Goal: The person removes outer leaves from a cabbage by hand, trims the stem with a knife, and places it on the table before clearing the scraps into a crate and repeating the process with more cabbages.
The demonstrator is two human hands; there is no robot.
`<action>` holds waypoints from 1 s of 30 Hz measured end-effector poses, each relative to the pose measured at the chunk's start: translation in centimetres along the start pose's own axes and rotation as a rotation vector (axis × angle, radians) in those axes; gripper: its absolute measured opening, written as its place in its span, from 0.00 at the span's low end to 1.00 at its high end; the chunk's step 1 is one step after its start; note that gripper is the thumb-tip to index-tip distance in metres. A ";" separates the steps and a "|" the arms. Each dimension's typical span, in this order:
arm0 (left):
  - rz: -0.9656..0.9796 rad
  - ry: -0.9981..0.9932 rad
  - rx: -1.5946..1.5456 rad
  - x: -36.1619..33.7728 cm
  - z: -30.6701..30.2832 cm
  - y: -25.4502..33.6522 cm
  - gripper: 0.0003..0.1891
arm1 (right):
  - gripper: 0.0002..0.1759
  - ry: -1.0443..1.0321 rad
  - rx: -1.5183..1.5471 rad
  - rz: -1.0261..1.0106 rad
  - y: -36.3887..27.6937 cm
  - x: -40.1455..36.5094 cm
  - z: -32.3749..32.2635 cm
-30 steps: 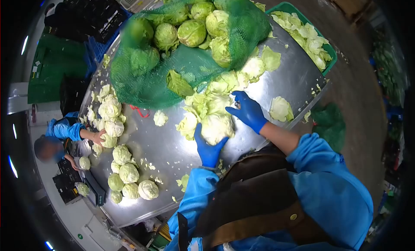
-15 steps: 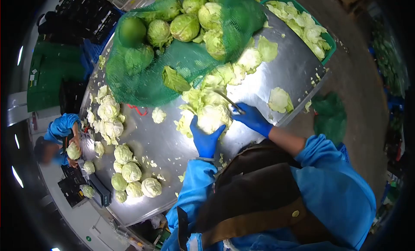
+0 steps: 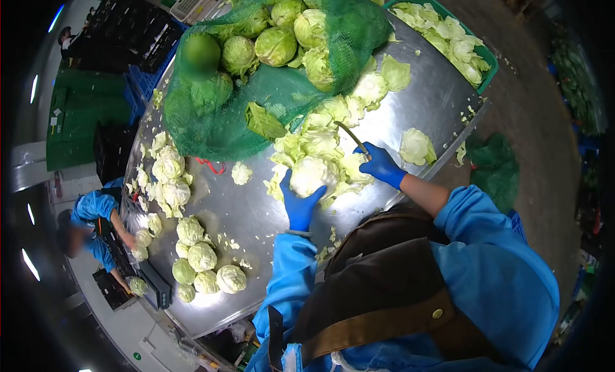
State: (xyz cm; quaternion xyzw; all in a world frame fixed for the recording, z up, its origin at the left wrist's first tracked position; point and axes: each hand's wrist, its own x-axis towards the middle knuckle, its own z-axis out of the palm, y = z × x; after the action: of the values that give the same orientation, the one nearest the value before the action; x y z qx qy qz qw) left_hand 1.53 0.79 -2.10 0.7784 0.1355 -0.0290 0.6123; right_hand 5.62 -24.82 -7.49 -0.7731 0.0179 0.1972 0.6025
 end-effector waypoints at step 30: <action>0.412 0.086 -0.139 -0.5 -2.1 11.5 0.59 | 0.29 0.468 -0.288 -0.286 -9.8 4.4 -5.0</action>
State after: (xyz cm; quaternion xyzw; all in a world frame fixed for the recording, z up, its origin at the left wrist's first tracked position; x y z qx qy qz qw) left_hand 3.68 0.25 9.38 0.7461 0.0012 0.1394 0.6511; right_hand 13.72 -25.89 1.09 -0.8697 0.0191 -0.0723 0.4879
